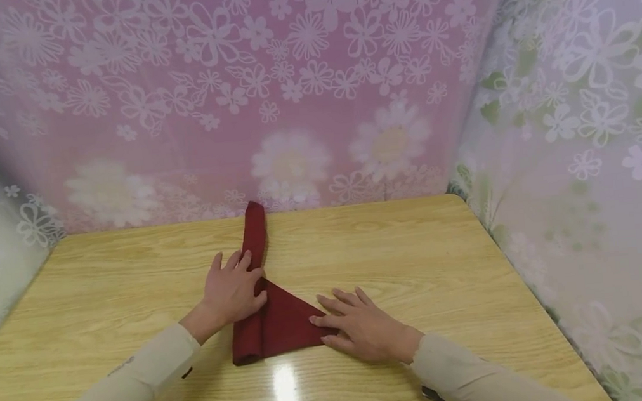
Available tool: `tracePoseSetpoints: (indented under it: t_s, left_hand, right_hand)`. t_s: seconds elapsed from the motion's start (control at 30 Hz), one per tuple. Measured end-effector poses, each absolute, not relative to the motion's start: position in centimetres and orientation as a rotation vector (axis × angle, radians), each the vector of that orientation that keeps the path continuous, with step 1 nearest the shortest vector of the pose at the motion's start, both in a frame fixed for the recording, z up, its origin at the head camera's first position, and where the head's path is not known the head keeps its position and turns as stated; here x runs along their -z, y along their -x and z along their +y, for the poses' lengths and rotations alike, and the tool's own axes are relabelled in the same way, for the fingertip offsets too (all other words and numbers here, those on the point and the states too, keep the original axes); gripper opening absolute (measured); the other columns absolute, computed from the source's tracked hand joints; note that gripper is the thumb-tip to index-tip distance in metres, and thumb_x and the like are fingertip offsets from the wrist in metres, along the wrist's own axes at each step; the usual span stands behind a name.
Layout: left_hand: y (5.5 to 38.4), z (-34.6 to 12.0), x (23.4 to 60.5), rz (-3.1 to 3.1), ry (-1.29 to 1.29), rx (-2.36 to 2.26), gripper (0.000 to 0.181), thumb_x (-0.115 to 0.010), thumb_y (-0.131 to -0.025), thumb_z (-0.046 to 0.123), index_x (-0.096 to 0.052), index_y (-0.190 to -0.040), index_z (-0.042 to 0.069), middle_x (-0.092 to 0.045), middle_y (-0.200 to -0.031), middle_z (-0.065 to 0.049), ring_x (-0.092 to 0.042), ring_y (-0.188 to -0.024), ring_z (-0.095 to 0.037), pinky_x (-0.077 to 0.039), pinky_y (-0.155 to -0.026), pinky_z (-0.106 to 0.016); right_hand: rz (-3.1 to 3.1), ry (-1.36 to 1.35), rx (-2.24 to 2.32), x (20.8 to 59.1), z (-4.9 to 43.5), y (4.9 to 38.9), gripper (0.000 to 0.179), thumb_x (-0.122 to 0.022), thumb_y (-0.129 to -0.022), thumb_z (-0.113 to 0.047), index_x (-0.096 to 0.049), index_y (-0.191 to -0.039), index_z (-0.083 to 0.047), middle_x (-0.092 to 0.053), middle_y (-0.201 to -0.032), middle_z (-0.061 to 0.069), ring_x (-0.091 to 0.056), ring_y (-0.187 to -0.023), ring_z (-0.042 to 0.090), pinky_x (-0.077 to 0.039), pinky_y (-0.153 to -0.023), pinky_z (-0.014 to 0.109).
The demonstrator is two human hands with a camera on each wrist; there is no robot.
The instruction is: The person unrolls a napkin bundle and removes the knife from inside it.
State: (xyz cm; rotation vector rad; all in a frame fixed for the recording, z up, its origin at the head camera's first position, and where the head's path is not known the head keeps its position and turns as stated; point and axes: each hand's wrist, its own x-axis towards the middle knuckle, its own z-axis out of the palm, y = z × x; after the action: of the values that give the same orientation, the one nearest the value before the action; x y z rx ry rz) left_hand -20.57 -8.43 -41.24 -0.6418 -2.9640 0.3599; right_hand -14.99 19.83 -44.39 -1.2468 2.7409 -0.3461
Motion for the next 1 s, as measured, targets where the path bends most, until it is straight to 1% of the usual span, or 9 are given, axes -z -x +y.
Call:
tracePoseSetpoints:
  t_s: [0.17, 0.3, 0.53, 0.73, 0.9, 1.0]
  left_hand:
    - [20.5, -9.0, 41.0, -2.991, 0.647, -0.313, 0.045, -0.056, -0.088, 0.045, -0.066, -0.124, 0.02, -0.045, -0.142, -0.016, -0.038, -0.131, -0.034, -0.023, -0.104, -0.06]
    - [20.3, -9.4, 40.8, -2.975, 0.66, -0.304, 0.044, -0.056, -0.089, 0.044, -0.065, -0.124, 0.02, -0.045, -0.142, -0.016, -0.037, -0.131, -0.033, -0.022, -0.105, -0.06]
    - [20.1, -10.2, 40.5, -2.939, 0.683, -0.356, 0.046, -0.054, -0.09, 0.046, -0.063, -0.127, 0.021, -0.045, -0.142, -0.016, -0.036, -0.132, -0.032, -0.023, -0.105, -0.059]
    - [19.9, -10.7, 40.3, -2.964, 0.679, -0.314, 0.046, -0.054, -0.091, 0.046, -0.062, -0.13, 0.022, -0.044, -0.143, -0.015, -0.035, -0.133, -0.032, -0.022, -0.106, -0.059]
    - [20.0, -11.2, 40.2, -2.964, 0.677, -0.294, 0.046, -0.054, -0.091, 0.048, -0.062, -0.13, 0.024, -0.044, -0.143, -0.014, -0.036, -0.133, -0.032, -0.023, -0.106, -0.059]
    - [20.0, -11.5, 40.3, -2.954, 0.685, -0.279, 0.046, -0.054, -0.092, 0.047, -0.062, -0.13, 0.023, -0.043, -0.143, -0.015, -0.037, -0.133, -0.032, -0.024, -0.105, -0.059]
  right_hand:
    - [2.724, 1.227, 0.337, 44.5, 19.8, 15.0, 0.047, -0.039, -0.101, -0.048, -0.044, -0.144, -0.031, -0.024, -0.156, 0.002, -0.017, -0.142, 0.031, -0.015, -0.107, 0.064]
    - [2.727, 1.235, 0.343, 44.6, 19.8, 15.0, 0.047, -0.039, -0.101, -0.048, -0.044, -0.145, -0.031, -0.024, -0.156, 0.002, -0.017, -0.142, 0.031, -0.015, -0.107, 0.064]
    - [2.738, 1.259, 0.365, 44.7, 19.7, 15.1, 0.046, -0.041, -0.101, -0.046, -0.046, -0.144, -0.03, -0.027, -0.155, 0.003, -0.019, -0.142, 0.032, -0.016, -0.106, 0.065]
    - [2.734, 1.269, 0.378, 44.8, 19.7, 15.1, 0.046, -0.042, -0.101, -0.045, -0.046, -0.144, -0.029, -0.027, -0.155, 0.003, -0.019, -0.142, 0.032, -0.016, -0.105, 0.066]
    - [2.728, 1.257, 0.375, 44.6, 19.8, 15.1, 0.046, -0.042, -0.101, -0.045, -0.045, -0.144, -0.029, -0.027, -0.155, 0.003, -0.019, -0.142, 0.032, -0.015, -0.106, 0.066]
    - [2.726, 1.254, 0.37, 44.6, 19.7, 15.1, 0.046, -0.041, -0.101, -0.045, -0.045, -0.144, -0.029, -0.026, -0.155, 0.003, -0.019, -0.142, 0.032, -0.014, -0.106, 0.066]
